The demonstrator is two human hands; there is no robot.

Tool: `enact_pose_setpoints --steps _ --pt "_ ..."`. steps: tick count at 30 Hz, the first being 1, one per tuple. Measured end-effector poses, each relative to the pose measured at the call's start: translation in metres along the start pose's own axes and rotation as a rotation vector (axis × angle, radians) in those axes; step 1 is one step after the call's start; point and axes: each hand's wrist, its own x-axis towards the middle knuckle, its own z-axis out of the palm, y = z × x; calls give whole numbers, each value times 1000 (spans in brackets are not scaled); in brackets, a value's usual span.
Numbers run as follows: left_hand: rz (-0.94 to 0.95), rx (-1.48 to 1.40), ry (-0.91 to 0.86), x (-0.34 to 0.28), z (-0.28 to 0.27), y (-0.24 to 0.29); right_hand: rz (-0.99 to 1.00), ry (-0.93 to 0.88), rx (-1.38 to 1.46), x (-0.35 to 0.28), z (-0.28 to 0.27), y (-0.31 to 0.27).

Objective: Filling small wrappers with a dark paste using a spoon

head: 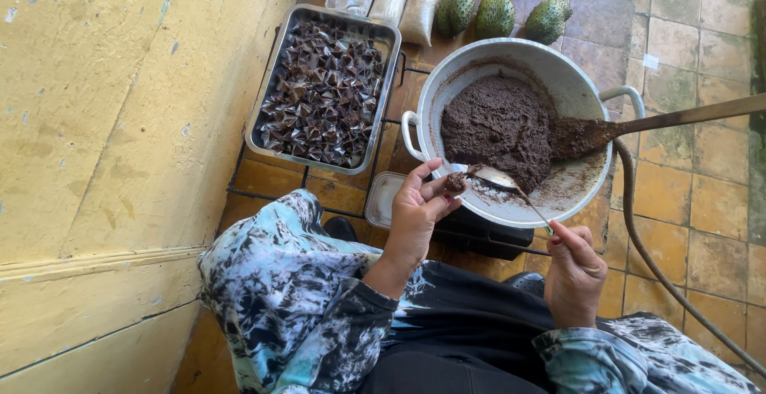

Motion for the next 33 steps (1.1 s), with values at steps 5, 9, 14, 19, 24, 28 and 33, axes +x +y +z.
enact_pose_setpoints --steps 5,9,14,19,24,28,33 --pt "21 48 12 8 -7 -16 22 -23 21 -2 3 -5" --pt "20 53 20 12 -10 -21 39 95 -99 6 8 -19" --pt "-6 -6 21 11 -19 -29 -222 39 -650 14 -5 21" --pt "-122 -97 68 13 -22 -44 -180 -146 -1294 7 -7 50" --pt "-260 -100 31 10 -29 -68 358 -182 -267 7 44 -30" --pt "-314 -88 3 6 -28 -77 624 -198 265 -5 53 1" --pt "-362 -2 9 2 -23 -76 639 -90 315 -5 57 11"
